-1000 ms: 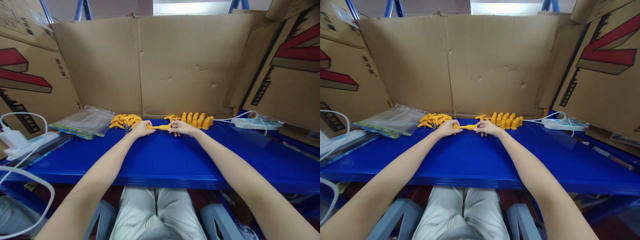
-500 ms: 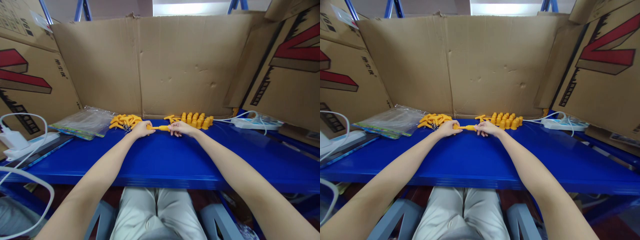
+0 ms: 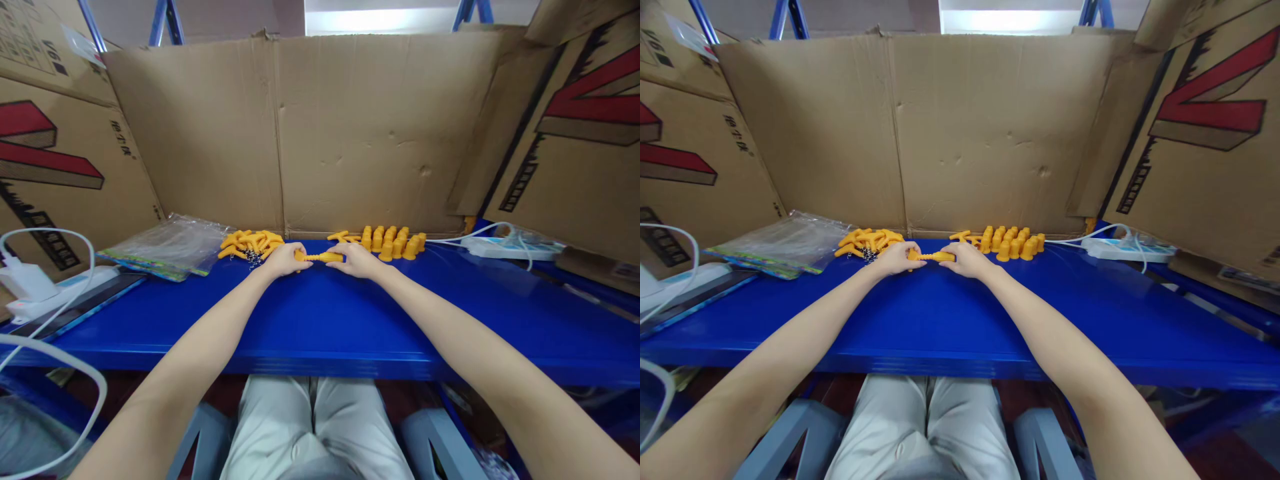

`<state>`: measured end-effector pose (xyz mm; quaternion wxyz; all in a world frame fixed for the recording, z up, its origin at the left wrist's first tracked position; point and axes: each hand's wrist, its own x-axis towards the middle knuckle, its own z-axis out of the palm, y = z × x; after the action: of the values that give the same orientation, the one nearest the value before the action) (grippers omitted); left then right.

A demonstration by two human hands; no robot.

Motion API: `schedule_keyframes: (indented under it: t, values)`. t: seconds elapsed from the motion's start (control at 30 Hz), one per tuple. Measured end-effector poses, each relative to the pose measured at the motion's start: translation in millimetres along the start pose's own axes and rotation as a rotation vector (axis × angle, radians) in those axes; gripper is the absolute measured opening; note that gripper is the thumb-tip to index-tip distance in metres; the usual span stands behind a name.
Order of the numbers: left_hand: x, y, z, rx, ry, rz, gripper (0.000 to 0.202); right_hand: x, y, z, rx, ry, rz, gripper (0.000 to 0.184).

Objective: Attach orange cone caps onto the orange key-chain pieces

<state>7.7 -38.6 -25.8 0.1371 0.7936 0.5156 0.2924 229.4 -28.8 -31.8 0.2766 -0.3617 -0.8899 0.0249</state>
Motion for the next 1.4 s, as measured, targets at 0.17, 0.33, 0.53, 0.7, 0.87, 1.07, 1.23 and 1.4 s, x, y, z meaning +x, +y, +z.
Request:
schedule_keyframes:
  t: [0.17,0.33,0.53,0.7,0.87,1.07,1.23,1.4]
  values:
    - [0,3,-2.2,0.166,0.036,0.054,0.025,-1,-1,-2,0.179,-0.048,0.127,0.037]
    - [0,3,-0.6,0.201,0.044,0.066,0.024,-1,3,-2,0.380,-0.099,0.225,0.044]
    - [0,6,-0.6,0.192,0.013,0.058,0.023,0,2,-1,0.536,-0.118,0.279,0.041]
    - [0,7,-0.4,0.211,0.011,0.058,0.024,0,-1,-4,0.592,-0.142,0.318,0.040]
    - [-1,6,0.1,0.225,0.016,0.067,0.024,-1,-3,-5,0.642,-0.177,0.348,0.041]
    - [0,5,0.3,0.189,0.018,0.064,0.023,-2,-1,-1,0.722,-0.163,0.384,0.040]
    - [3,3,3.0,-0.023,-0.002,-0.018,0.023,0,8,5,0.766,-0.034,0.369,0.037]
    - [3,0,4.9,-0.166,-0.045,-0.098,0.024,1,18,12,0.772,0.067,0.287,0.038]
